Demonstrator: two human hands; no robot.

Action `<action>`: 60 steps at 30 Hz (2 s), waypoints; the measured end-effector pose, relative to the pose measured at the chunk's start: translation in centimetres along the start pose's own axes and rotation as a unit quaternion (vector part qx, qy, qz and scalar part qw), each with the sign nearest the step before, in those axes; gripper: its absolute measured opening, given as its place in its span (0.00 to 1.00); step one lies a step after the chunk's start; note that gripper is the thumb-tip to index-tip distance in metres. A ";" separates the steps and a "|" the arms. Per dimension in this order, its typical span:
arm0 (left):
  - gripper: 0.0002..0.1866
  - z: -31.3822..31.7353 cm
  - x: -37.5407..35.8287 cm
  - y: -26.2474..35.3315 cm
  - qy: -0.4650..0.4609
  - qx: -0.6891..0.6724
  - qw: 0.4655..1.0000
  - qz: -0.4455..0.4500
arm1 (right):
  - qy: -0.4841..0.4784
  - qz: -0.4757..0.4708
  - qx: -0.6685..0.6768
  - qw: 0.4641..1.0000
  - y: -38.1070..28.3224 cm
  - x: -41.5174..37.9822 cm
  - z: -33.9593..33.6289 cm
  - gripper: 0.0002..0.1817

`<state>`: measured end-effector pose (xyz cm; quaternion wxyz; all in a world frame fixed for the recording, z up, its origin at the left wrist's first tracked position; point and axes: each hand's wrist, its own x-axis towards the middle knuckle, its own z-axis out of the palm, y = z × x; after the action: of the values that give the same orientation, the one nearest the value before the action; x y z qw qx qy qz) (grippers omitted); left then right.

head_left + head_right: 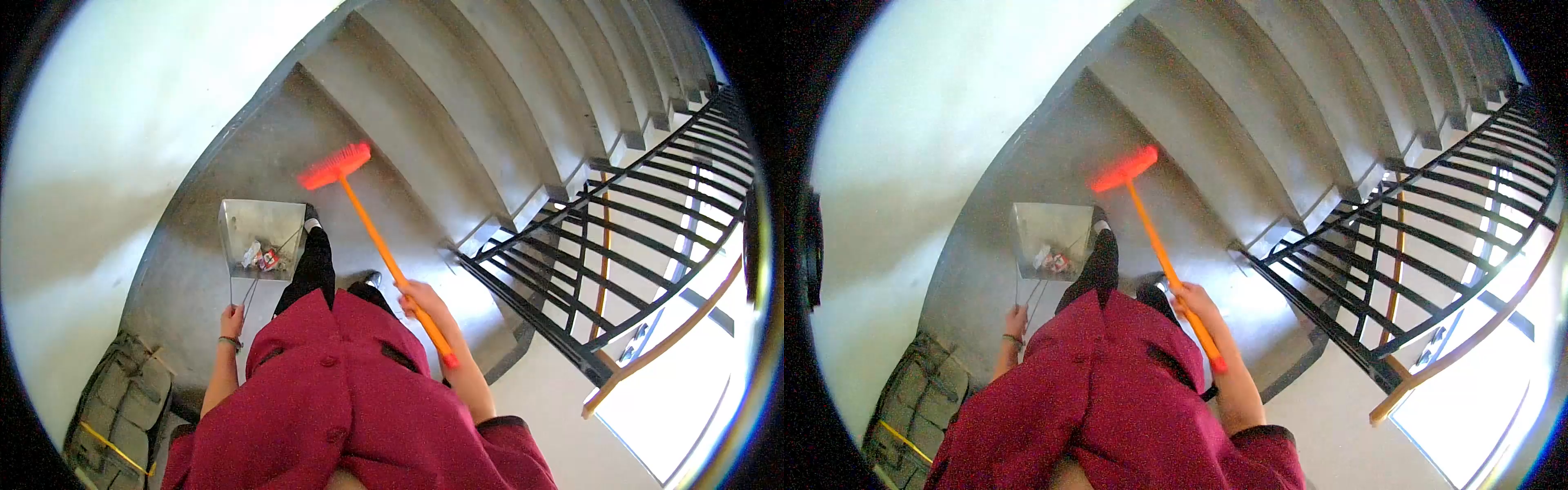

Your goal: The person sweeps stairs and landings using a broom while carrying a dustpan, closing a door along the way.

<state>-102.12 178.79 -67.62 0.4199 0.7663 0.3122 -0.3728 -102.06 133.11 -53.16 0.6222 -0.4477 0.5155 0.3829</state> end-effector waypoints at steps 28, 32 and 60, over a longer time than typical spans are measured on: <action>0.13 10.6 -17.0 -8.9 0.025 -0.017 0.994 0.109 | 0.001 -0.034 0.324 0.945 42.5 -10.9 -23.2 0.09; 0.13 11.3 -19.8 -9.8 0.021 0.040 0.995 0.094 | -0.094 -0.104 0.330 0.933 37.9 -6.6 -22.7 0.13; 0.12 1.2 -15.7 -18.1 -0.036 -0.075 0.996 -0.024 | 0.028 -0.034 0.233 0.971 32.0 -5.1 -8.5 0.14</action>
<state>-125.11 183.31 -62.48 0.4779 0.7111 0.3422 -0.3858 -135.56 134.72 -53.92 0.7075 -0.3180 0.5921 0.2184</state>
